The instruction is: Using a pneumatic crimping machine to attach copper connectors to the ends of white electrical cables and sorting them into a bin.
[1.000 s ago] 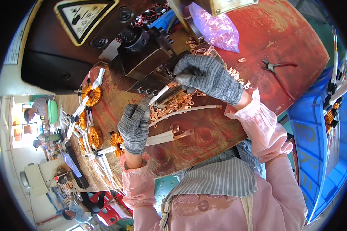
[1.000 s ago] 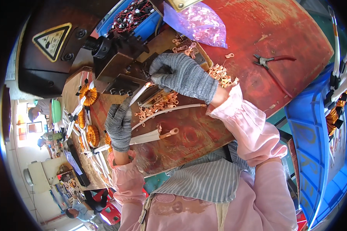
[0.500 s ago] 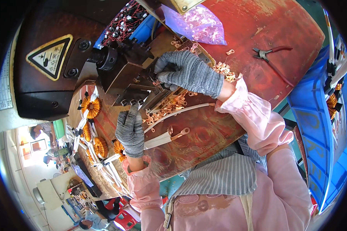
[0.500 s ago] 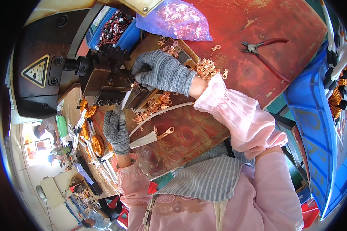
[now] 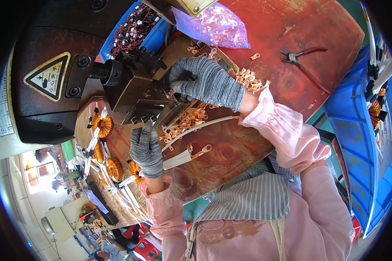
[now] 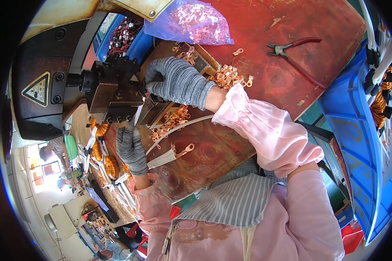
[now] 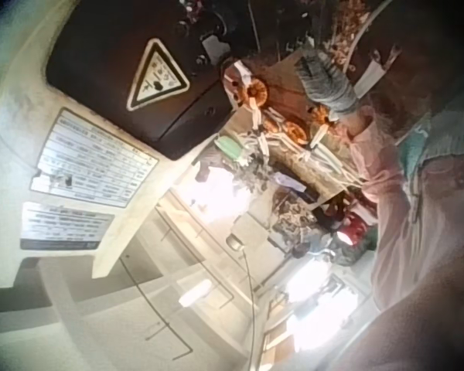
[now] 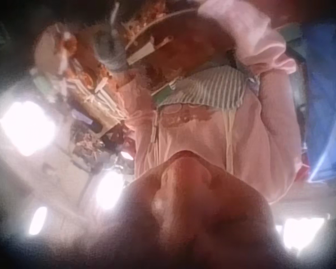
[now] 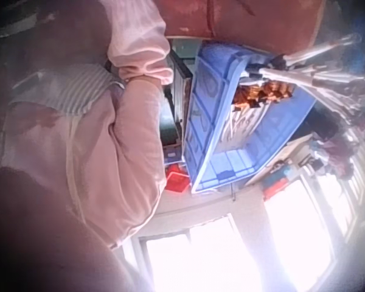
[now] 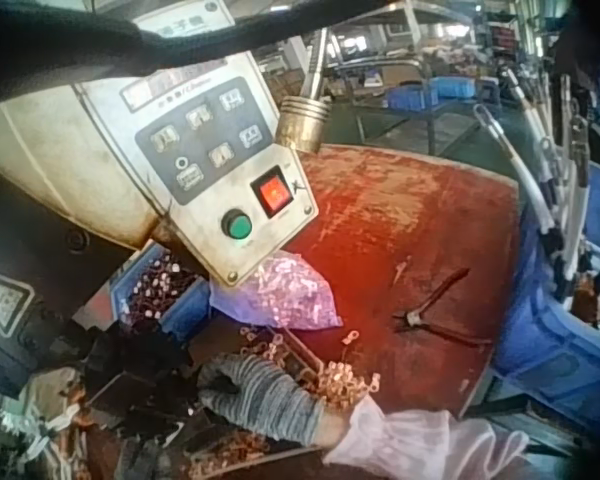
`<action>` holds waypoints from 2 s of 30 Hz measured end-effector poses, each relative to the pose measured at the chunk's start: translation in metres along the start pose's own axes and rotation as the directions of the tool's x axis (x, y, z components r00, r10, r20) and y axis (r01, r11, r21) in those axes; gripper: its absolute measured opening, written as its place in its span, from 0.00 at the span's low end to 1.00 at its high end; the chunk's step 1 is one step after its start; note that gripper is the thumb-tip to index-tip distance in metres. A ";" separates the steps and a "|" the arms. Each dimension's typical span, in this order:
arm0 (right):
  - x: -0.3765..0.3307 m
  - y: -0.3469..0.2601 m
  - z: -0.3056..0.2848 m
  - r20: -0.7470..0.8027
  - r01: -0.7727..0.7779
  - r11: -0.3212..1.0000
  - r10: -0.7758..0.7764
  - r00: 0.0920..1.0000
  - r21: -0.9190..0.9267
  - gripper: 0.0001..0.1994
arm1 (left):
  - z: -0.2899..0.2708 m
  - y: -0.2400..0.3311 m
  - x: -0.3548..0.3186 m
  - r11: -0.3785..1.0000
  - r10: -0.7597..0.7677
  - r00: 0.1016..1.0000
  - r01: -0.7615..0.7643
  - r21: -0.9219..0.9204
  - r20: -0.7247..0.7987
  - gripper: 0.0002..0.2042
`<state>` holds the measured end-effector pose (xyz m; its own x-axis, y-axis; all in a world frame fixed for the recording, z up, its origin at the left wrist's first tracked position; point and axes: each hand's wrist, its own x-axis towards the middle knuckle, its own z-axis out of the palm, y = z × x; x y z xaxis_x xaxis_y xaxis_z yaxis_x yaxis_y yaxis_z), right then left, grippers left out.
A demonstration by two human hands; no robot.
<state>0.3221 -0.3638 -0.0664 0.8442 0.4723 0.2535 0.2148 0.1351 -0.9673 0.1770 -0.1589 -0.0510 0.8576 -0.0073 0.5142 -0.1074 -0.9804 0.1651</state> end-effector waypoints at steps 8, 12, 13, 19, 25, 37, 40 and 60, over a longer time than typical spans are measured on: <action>-0.003 -0.009 -0.003 -0.122 0.048 0.987 -0.067 0.990 -0.152 0.13 | 0.000 0.003 0.001 1.000 0.019 1.000 -0.019 0.024 -0.021 0.11; -0.006 -0.011 -0.008 -0.176 0.046 0.987 -0.073 0.982 -0.153 0.10 | -0.001 0.005 0.001 0.999 0.028 0.999 -0.027 0.034 -0.023 0.11; -0.006 -0.009 -0.008 -0.188 0.058 0.994 -0.075 0.979 -0.094 0.09 | 0.000 0.005 0.002 0.998 0.048 0.998 -0.047 0.038 -0.036 0.11; -0.011 -0.003 -0.010 -0.226 0.087 0.995 -0.076 0.971 0.042 0.07 | 0.002 0.005 0.003 0.998 0.063 0.997 -0.062 0.022 -0.050 0.11; -0.050 -0.007 -0.019 -0.104 0.176 0.898 -0.236 0.966 -0.404 0.10 | -0.001 0.007 0.003 0.999 0.049 0.998 -0.048 0.015 -0.030 0.11; -0.113 0.010 -0.023 0.277 0.283 0.438 -0.079 0.958 -0.853 0.11 | -0.059 0.012 -0.021 0.854 0.037 0.908 0.188 -0.486 0.417 0.07; -0.117 -0.007 -0.025 0.345 0.324 0.382 -0.013 0.938 -0.866 0.12 | -0.065 0.002 -0.048 0.806 0.058 0.840 0.279 -0.522 0.540 0.07; -0.138 -0.032 -0.068 0.097 -0.052 0.888 0.108 0.989 -0.457 0.06 | -0.010 0.039 -0.047 0.673 0.270 0.857 0.158 -0.722 0.439 0.17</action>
<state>0.2323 -0.4921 -0.0714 0.8106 0.5666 0.1478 0.3716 -0.3027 -0.8777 0.1280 -0.1945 -0.0604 0.9267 -0.3575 0.1159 -0.3002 -0.5189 0.8004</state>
